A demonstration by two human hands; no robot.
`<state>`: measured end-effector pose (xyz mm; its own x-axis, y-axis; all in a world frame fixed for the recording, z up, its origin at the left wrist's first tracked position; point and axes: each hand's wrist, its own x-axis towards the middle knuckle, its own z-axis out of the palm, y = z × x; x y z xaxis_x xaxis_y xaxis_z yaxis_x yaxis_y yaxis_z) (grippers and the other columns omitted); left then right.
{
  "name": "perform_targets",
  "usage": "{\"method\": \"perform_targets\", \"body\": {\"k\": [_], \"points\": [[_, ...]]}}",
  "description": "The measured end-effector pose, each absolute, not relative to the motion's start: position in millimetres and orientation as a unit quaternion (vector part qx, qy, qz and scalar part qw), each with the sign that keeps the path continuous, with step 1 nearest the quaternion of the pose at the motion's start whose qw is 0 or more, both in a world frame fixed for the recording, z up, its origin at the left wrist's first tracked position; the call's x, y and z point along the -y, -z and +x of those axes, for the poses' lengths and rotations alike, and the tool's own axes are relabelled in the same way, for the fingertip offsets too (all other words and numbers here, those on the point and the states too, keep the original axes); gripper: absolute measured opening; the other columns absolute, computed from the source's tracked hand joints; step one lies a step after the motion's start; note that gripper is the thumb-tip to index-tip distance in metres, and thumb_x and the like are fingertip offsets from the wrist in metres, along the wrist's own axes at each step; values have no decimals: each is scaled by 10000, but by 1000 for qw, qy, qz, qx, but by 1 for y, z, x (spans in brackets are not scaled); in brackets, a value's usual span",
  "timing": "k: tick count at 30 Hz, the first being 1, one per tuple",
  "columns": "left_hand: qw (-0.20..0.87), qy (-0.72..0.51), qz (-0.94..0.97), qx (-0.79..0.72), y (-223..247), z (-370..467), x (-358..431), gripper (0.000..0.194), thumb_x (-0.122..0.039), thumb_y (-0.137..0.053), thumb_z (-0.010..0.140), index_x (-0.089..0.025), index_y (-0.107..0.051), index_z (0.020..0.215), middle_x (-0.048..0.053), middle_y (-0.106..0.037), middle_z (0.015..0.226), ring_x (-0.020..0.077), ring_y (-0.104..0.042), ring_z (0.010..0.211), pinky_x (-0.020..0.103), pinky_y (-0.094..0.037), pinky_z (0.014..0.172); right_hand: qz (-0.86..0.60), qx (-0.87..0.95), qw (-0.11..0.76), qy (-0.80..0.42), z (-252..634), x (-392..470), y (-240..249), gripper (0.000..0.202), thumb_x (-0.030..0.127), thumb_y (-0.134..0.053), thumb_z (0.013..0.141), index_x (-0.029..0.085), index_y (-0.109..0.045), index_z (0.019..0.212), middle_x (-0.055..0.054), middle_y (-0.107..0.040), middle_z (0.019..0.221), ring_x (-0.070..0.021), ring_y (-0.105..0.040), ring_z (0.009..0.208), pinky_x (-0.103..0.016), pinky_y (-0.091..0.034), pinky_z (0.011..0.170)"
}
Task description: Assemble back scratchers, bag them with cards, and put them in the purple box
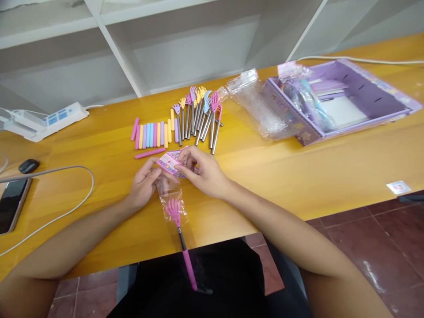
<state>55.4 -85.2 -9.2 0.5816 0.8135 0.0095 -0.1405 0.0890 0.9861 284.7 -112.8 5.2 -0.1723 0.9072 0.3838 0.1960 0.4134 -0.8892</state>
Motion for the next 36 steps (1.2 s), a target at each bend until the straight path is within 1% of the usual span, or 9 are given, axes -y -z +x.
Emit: {"method": "perform_targets", "body": {"k": [3, 8, 12, 14, 19, 23, 25, 31, 36], "points": [[679, -355, 570, -298, 11, 55, 85, 276, -439, -547, 1093, -212, -537, 1250, 51, -838, 899, 134, -684, 478, 241, -538, 474, -403, 687, 491, -353, 285, 113, -7, 151, 274, -701, 1017, 195, -589, 1080, 12, -632, 875, -85, -569, 677, -259, -448, 616], [679, -358, 561, -311, 12, 55, 86, 287, -447, -558, 1083, -216, -546, 1253, 18, -812, 793, 137, -668, 449, 237, -525, 465, -390, 705, 477, -350, 284, 113, -11, 102, 257, -662, 1042, 194, -605, 1098, 16, -631, 879, -79, -550, 676, -249, -442, 621], [680, -351, 562, -314, 11, 55, 85, 249, -426, -517, 1097, -219, -549, 1231, -22, -735, 603, 147, -648, 420, 220, -501, 452, -386, 729, 465, -323, 285, 113, -14, 95, 232, -617, 1061, 198, -643, 1145, -1, -637, 903, -93, -554, 705, -256, -440, 640], [685, -351, 557, -312, 10, 55, 85, 227, -406, -498, 1098, -223, -542, 1225, -33, -711, 568, 155, -649, 415, 220, -497, 447, -381, 737, 464, -309, 285, 113, -15, 102, 219, -607, 1062, 201, -645, 1155, -4, -637, 912, -98, -558, 713, -262, -452, 664], [695, -344, 552, -308, 6, 55, 86, 203, -362, -494, 1084, -224, -555, 1220, -35, -709, 575, 166, -657, 420, 236, -510, 451, -362, 754, 458, -302, 285, 113, -16, 102, 193, -606, 1055, 201, -666, 1137, 2, -624, 900, -95, -554, 696, -262, -466, 677], [697, -345, 551, -302, 4, 56, 86, 200, -354, -486, 1087, -229, -563, 1223, -42, -689, 547, 171, -643, 410, 237, -485, 429, -355, 757, 455, -306, 286, 113, -15, 120, 189, -608, 1050, 202, -689, 1138, 12, -582, 862, -93, -558, 687, -251, -461, 653], [697, -347, 549, -305, 5, 56, 86, 196, -350, -497, 1084, -229, -571, 1220, -45, -683, 550, 169, -637, 408, 241, -477, 425, -354, 758, 454, -309, 286, 113, -15, 128, 200, -609, 1050, 205, -696, 1144, 9, -586, 869, -95, -561, 690, -257, -467, 661], [703, -349, 540, -304, 8, 55, 86, 231, -419, -533, 1076, -252, -606, 1219, -48, -661, 551, 177, -624, 415, 281, -505, 435, -351, 765, 444, -306, 285, 113, -15, 140, 187, -628, 1024, 219, -713, 1130, 1, -598, 863, -113, -560, 711, -280, -480, 689], [701, -357, 523, -328, 6, 56, 86, 234, -431, -609, 1035, -246, -615, 1179, -23, -743, 719, 157, -616, 443, 290, -510, 451, -341, 770, 442, -309, 285, 113, -13, 151, 177, -605, 1024, 218, -727, 1101, -5, -607, 895, -106, -559, 703, -269, -471, 665]]}}
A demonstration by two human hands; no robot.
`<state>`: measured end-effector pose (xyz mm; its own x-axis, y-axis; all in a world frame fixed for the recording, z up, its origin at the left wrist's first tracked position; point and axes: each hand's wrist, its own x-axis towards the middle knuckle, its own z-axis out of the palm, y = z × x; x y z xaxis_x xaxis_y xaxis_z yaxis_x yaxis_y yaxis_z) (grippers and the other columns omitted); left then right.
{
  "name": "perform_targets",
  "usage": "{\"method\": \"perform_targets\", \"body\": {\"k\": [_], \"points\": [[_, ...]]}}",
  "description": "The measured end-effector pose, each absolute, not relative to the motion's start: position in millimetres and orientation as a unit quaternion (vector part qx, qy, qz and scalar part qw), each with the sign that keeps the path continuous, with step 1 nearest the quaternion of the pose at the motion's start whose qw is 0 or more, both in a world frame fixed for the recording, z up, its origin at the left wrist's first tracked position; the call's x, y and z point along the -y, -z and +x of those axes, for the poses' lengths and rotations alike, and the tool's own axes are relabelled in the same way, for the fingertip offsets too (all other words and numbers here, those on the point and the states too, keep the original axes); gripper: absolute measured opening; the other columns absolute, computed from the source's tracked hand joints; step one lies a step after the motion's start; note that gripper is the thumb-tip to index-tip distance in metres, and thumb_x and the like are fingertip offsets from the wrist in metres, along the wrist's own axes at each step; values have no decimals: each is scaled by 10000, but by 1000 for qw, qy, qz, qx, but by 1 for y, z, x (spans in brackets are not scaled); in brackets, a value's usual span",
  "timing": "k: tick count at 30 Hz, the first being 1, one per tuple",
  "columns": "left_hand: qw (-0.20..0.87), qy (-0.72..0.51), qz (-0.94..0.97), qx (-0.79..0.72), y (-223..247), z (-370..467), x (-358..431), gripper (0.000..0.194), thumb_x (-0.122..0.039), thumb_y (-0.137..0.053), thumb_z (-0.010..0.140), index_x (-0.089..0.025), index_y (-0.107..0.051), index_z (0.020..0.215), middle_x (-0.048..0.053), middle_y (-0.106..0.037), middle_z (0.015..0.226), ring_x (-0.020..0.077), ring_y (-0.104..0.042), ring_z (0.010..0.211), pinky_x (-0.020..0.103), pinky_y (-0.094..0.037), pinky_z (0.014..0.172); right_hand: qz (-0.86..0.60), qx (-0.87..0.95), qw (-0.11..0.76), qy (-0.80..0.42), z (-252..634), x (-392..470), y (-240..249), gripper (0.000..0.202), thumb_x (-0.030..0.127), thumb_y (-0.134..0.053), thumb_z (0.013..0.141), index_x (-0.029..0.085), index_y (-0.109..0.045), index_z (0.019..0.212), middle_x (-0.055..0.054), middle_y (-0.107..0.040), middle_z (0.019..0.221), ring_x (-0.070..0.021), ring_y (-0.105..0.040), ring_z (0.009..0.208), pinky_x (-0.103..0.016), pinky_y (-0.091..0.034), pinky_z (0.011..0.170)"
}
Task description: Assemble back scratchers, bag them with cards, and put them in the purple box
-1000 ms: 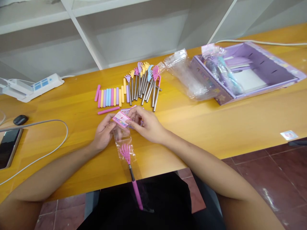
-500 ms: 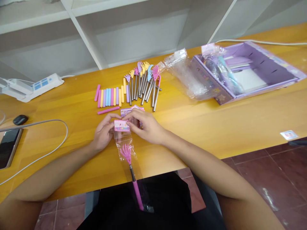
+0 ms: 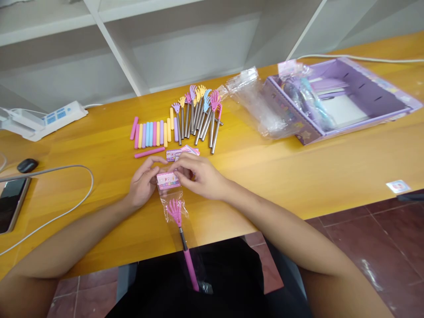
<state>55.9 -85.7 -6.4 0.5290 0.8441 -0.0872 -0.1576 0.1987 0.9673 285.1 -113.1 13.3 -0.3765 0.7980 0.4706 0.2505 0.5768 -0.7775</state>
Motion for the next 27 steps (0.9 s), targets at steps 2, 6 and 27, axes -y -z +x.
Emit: {"method": "perform_targets", "body": {"k": [2, 6, 27], "points": [[699, -355, 522, -337, 5, 56, 86, 237, -426, -600, 1037, -235, -606, 1177, -5, -769, 773, 161, -645, 501, 287, -518, 494, -337, 775, 441, -302, 285, 113, -13, 163, 159, -602, 1012, 214, -732, 1094, -7, -605, 885, -116, -564, 727, -274, -464, 675], [697, -357, 524, -335, 4, 57, 86, 250, -429, -599, 1036, -222, -592, 1175, 26, -804, 855, 211, -747, 722, 305, -557, 620, -332, 783, 434, -297, 286, 114, -12, 180, 136, -594, 996, 207, -741, 1074, -7, -586, 862, -129, -563, 756, -282, -453, 693], [679, -339, 580, -296, 8, 53, 86, 365, -458, -684, 1016, -229, -581, 1280, 19, -754, 878, 178, -731, 782, 270, -549, 705, -329, 737, 454, -379, 289, 112, -19, 273, 258, -532, 1101, 206, -798, 1134, -72, -770, 1175, -160, -723, 1080, -341, -586, 963]]}}
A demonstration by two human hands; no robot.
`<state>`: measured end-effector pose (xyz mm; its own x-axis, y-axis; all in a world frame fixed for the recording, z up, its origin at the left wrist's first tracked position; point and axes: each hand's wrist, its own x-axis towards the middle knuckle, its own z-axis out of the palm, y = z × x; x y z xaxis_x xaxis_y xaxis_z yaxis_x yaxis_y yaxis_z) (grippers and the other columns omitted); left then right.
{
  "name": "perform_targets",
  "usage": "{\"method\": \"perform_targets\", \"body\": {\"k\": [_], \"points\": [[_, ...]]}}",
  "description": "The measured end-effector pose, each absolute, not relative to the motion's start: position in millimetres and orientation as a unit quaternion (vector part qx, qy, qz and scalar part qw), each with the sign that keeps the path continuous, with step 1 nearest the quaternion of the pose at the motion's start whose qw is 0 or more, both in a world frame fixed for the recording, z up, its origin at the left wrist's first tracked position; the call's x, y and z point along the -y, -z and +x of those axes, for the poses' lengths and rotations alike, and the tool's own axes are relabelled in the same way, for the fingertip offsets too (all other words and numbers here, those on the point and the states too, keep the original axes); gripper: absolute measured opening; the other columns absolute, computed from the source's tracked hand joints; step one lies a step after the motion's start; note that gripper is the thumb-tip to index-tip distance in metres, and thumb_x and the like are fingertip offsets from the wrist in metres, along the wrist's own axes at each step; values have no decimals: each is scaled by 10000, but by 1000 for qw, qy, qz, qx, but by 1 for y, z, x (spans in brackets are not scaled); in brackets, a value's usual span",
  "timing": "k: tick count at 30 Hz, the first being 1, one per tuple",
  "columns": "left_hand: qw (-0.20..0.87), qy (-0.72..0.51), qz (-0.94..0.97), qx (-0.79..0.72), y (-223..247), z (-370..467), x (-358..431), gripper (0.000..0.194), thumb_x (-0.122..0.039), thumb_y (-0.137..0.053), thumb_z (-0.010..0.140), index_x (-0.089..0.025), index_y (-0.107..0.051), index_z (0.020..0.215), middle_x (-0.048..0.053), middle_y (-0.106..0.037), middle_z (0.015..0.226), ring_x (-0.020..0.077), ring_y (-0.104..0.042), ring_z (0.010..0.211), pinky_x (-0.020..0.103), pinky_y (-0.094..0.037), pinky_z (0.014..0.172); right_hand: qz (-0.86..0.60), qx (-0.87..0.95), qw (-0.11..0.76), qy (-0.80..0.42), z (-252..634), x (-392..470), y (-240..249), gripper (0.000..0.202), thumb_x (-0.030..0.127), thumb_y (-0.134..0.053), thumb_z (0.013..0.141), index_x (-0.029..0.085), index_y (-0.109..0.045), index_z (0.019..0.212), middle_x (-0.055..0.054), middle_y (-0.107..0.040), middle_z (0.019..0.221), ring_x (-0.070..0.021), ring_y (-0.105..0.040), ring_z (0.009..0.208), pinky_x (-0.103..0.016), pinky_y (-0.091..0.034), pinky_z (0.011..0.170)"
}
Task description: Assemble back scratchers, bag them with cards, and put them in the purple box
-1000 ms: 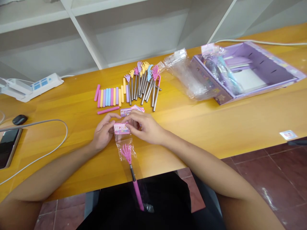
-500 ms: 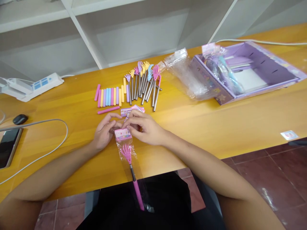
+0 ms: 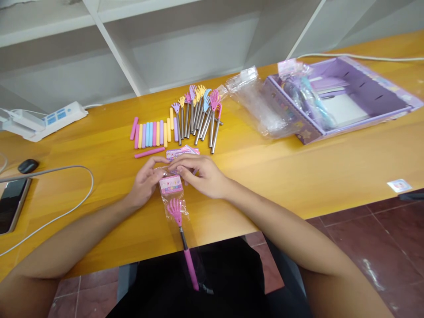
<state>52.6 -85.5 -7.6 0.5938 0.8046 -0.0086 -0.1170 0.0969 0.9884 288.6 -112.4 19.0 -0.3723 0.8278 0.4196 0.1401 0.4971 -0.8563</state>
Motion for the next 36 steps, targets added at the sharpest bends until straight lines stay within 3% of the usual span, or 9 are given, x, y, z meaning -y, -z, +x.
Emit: {"method": "perform_targets", "body": {"k": [5, 10, 12, 16, 18, 24, 28, 33, 36], "points": [[655, -284, 630, -305, 5, 55, 89, 587, -302, -819, 906, -232, -533, 1414, 45, -765, 955, 180, -742, 785, 258, -559, 699, -356, 699, 493, -376, 289, 116, -22, 273, 275, -546, 1095, 218, -808, 1141, -73, -741, 1158, -113, -688, 827, -252, -569, 705], [667, -252, 633, -301, 2, 58, 90, 509, -256, -774, 932, -223, -543, 1384, 55, -770, 958, 193, -769, 845, 279, -586, 760, -344, 678, 517, -394, 290, 119, -23, 283, 294, -535, 1096, 220, -805, 1135, -64, -725, 1172, -55, -589, 594, -250, -549, 596], [665, -253, 635, -300, 2, 58, 90, 483, -240, -780, 920, -218, -561, 1349, 47, -762, 961, 185, -764, 846, 271, -584, 763, -332, 697, 518, -369, 291, 120, -25, 278, 271, -533, 1088, 222, -807, 1100, -60, -743, 1133, -77, -629, 636, -269, -563, 628], [649, -247, 655, -298, 4, 57, 88, 447, -216, -770, 912, -217, -590, 1321, 38, -746, 965, 169, -750, 804, 250, -575, 725, -301, 759, 506, -278, 292, 121, -27, 268, 192, -521, 1055, 234, -786, 1067, -53, -776, 1059, -167, -744, 952, -340, -617, 829], [640, -246, 667, -291, 4, 57, 87, 422, -203, -759, 909, -212, -610, 1303, 49, -746, 1008, 172, -753, 801, 254, -581, 722, -278, 786, 497, -240, 291, 121, -27, 267, 156, -515, 1031, 227, -767, 1087, -63, -775, 1074, -173, -752, 992, -341, -626, 852], [624, -247, 693, -265, 6, 56, 86, 408, -167, -741, 888, -204, -652, 1284, 60, -736, 1068, 177, -738, 835, 255, -578, 743, -254, 826, 466, -187, 292, 120, -24, 244, 117, -528, 977, 212, -719, 1095, -71, -770, 1084, -157, -756, 939, -305, -624, 802], [597, -248, 714, -269, 8, 55, 87, 380, -158, -735, 886, -186, -677, 1260, 38, -706, 951, 155, -671, 782, 252, -549, 740, -258, 834, 448, -193, 294, 120, -23, 219, 131, -527, 977, 217, -692, 1092, -64, -766, 1100, -154, -753, 960, -294, -614, 816], [596, -244, 716, -269, 9, 54, 85, 270, -183, -713, 928, -181, -686, 1197, 29, -675, 915, 139, -623, 756, 238, -515, 715, -290, 822, 421, -251, 293, 121, -17, 243, 139, -552, 982, 224, -618, 1199, 24, -759, 894, -90, -672, 664, -227, -534, 647], [607, -252, 710, -254, 8, 53, 83, 263, -256, -709, 970, -178, -673, 1219, 43, -684, 963, 142, -633, 777, 233, -519, 708, -305, 823, 418, -235, 292, 122, -15, 195, 148, -548, 987, 216, -626, 1153, 39, -734, 843, -75, -638, 635, -208, -502, 632]]}}
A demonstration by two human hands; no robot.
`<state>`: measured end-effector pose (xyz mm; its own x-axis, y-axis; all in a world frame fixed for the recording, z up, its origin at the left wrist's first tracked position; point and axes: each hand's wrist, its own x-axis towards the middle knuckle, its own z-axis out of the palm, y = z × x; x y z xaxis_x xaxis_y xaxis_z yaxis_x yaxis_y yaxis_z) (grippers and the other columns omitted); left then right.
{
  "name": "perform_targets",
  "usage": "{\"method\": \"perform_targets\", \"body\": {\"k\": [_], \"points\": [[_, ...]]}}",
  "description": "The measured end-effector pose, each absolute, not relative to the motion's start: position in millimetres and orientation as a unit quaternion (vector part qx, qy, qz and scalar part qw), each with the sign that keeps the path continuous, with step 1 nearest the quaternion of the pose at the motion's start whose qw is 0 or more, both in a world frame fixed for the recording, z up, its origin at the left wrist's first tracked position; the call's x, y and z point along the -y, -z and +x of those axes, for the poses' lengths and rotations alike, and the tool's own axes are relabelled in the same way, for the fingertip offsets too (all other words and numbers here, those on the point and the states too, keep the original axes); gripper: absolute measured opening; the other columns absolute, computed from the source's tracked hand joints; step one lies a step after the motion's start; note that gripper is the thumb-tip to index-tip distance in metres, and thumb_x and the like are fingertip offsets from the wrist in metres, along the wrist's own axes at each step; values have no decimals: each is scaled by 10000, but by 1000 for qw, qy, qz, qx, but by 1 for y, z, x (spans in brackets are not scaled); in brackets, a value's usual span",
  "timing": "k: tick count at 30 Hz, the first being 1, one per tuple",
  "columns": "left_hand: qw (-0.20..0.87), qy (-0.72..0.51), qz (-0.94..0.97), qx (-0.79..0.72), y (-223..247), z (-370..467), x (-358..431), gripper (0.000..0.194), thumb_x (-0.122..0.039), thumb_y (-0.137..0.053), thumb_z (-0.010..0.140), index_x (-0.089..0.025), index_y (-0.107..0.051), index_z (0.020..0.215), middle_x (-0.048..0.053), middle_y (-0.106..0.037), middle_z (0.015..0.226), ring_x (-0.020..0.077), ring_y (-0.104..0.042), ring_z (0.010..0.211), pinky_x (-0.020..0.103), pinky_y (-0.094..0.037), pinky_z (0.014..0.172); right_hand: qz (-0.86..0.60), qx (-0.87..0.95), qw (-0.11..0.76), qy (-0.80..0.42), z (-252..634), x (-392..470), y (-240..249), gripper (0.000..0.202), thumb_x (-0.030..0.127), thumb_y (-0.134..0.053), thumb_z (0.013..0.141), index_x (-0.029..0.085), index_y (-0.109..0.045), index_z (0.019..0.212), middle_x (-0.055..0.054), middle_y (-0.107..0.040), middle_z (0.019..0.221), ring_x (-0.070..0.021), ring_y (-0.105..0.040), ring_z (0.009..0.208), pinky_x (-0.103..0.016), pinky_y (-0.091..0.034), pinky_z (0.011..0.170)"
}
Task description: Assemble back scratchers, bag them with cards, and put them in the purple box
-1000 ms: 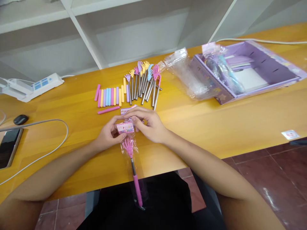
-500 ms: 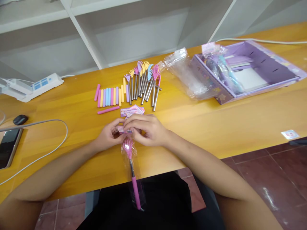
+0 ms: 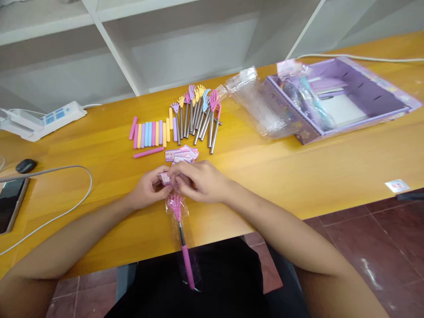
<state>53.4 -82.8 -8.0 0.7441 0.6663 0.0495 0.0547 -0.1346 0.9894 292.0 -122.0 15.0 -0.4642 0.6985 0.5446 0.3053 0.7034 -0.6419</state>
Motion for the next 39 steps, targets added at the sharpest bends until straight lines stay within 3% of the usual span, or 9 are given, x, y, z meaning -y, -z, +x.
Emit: {"method": "perform_targets", "body": {"k": [9, 32, 39], "points": [[632, -248, 681, -275, 8, 55, 82, 264, -403, -643, 1050, -166, -658, 1164, 43, -710, 927, 132, -671, 723, 224, -543, 658, -316, 823, 419, -219, 291, 123, -19, 195, 114, -511, 976, 206, -658, 1066, 56, -702, 776, -53, -572, 579, -195, -453, 603], [670, -240, 645, -278, 4, 55, 85, 232, -354, -640, 1025, -164, -636, 1158, 62, -760, 902, 158, -711, 668, 250, -581, 586, -345, 815, 443, -143, 296, 120, -19, 120, 121, -551, 946, 205, -636, 943, 61, -646, 674, -68, -548, 546, -227, -428, 575], [640, -227, 670, -301, 3, 57, 85, 207, -284, -660, 999, -177, -648, 1176, 33, -725, 917, 134, -691, 699, 241, -579, 645, -356, 754, 500, -233, 289, 119, -17, 161, 133, -670, 933, 211, -613, 1061, 34, -599, 837, -49, -523, 577, -205, -428, 538]]}}
